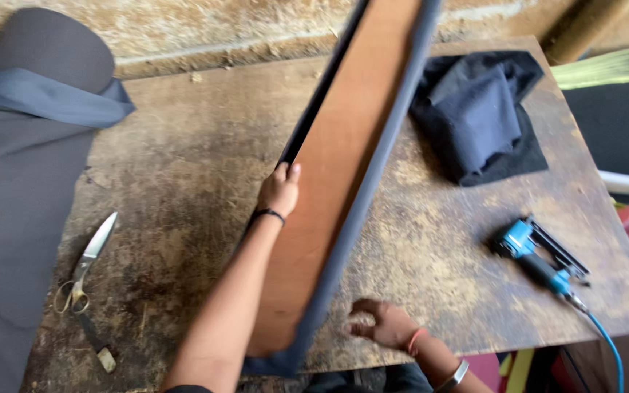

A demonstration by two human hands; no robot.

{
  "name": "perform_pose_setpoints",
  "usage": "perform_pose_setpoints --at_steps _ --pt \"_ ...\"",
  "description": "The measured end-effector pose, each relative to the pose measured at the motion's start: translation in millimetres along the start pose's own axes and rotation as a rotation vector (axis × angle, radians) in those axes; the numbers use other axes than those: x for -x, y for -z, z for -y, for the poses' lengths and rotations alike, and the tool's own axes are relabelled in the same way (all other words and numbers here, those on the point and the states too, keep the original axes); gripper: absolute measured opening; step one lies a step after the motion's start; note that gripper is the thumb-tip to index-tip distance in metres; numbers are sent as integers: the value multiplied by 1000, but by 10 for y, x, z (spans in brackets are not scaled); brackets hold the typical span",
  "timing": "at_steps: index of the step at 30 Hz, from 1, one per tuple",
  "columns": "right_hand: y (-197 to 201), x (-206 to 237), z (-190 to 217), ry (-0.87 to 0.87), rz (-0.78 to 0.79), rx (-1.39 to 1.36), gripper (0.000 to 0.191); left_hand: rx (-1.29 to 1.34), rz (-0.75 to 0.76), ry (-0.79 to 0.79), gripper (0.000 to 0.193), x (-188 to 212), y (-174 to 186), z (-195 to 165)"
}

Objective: The person wraps dark fabric around a long tapered wooden board on a workbench, pulling the fabric taut over the edges and folding it at the corners. They use a pneumatic nail gun to staple the fabric to the back of the board, working along its length and repositioning the board between staples.

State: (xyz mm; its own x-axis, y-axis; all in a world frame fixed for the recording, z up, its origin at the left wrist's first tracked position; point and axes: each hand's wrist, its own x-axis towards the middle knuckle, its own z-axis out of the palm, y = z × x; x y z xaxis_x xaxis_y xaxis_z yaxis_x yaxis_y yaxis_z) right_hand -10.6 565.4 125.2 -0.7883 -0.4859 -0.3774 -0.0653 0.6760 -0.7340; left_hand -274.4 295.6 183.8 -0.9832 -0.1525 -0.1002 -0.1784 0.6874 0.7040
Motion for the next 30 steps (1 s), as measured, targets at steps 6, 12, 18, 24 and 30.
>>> perform_pose_setpoints --at_steps 6,12,18,24,30 --pt "913 896 -1393 -590 -767 292 57 -281 464 -46 41 831 -340 848" --pt "1448 1219 -2278 -757 -686 412 88 -339 -37 -337 34 1478 -404 803" --pt "1927 928 -2643 -707 -602 274 101 -390 328 -289 38 2352 -782 277" --pt "2076 871 -2786 -469 -527 148 91 -214 223 -165 26 2261 -931 480" --pt "1521 1074 -1937 -542 -279 74 45 -212 209 -28 24 2194 -1068 662"
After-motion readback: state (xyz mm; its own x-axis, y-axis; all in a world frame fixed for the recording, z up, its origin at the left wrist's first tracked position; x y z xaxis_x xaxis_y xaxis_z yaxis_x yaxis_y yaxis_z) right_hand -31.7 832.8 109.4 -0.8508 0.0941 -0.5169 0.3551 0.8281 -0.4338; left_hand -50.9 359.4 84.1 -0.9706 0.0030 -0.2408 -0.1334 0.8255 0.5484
